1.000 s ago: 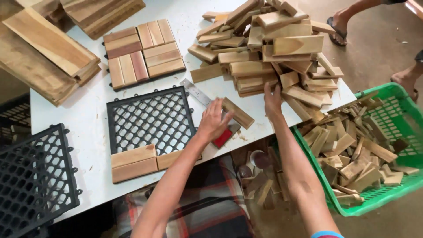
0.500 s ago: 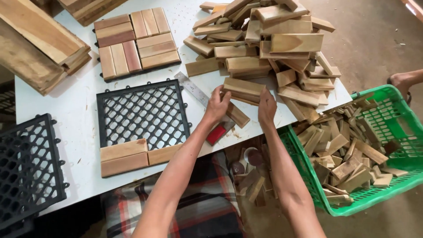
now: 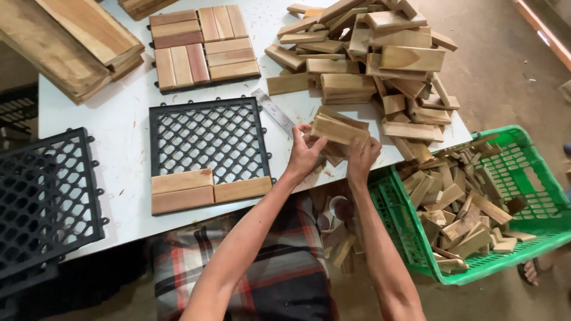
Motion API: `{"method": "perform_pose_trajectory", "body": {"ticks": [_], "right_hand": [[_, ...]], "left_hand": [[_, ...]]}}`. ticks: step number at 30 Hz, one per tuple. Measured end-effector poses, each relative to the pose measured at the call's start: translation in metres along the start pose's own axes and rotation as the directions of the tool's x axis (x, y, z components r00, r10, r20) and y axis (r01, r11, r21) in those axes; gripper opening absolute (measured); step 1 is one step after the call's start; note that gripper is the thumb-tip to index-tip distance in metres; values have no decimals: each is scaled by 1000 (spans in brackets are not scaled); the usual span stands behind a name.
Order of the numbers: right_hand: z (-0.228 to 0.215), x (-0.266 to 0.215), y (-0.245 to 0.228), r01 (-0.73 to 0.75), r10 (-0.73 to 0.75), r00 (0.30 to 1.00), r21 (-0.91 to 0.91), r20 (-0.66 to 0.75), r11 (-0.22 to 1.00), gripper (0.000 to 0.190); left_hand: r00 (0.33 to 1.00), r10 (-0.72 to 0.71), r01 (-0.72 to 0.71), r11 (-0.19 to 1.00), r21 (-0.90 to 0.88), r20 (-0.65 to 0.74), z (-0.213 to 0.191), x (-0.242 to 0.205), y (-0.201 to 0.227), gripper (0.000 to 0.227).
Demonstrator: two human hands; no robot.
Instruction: Assembling wooden floor tiles by placing small wooden blocks onto a plastic interlocking grid and aligning them with a square.
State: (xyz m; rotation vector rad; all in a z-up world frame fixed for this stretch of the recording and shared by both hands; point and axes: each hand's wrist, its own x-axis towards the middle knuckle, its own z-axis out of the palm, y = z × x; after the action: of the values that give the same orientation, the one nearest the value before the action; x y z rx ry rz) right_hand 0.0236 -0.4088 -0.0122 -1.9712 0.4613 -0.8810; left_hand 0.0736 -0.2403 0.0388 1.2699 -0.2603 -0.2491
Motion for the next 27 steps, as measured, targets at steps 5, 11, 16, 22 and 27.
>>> {"method": "perform_pose_trajectory", "body": {"ticks": [5,11,16,22,27], "right_hand": [[11,-52,-54,-90,86,996,148,34,985,41],[30,-72,-85,-220,196,975,302,108,928,28],[59,-96,-89,-247,189,962,331,196,911,27],[81,-120,-112,-337,223,926,399,305,853,32],[97,-130,-133,-266,145,914,290,378,919,34]], "left_hand": [[982,-71,122,945,304,-174,-46,-24,4,41],[974,-121,101,988,-114,-190,-101,-81,45,31],[953,-100,91,995,-44,-285,-151,-96,36,26],[913,-28,133,963,233,-406,-195,-107,36,28],[890,148,123,833,539,-432,-220,-116,54,29]]}}
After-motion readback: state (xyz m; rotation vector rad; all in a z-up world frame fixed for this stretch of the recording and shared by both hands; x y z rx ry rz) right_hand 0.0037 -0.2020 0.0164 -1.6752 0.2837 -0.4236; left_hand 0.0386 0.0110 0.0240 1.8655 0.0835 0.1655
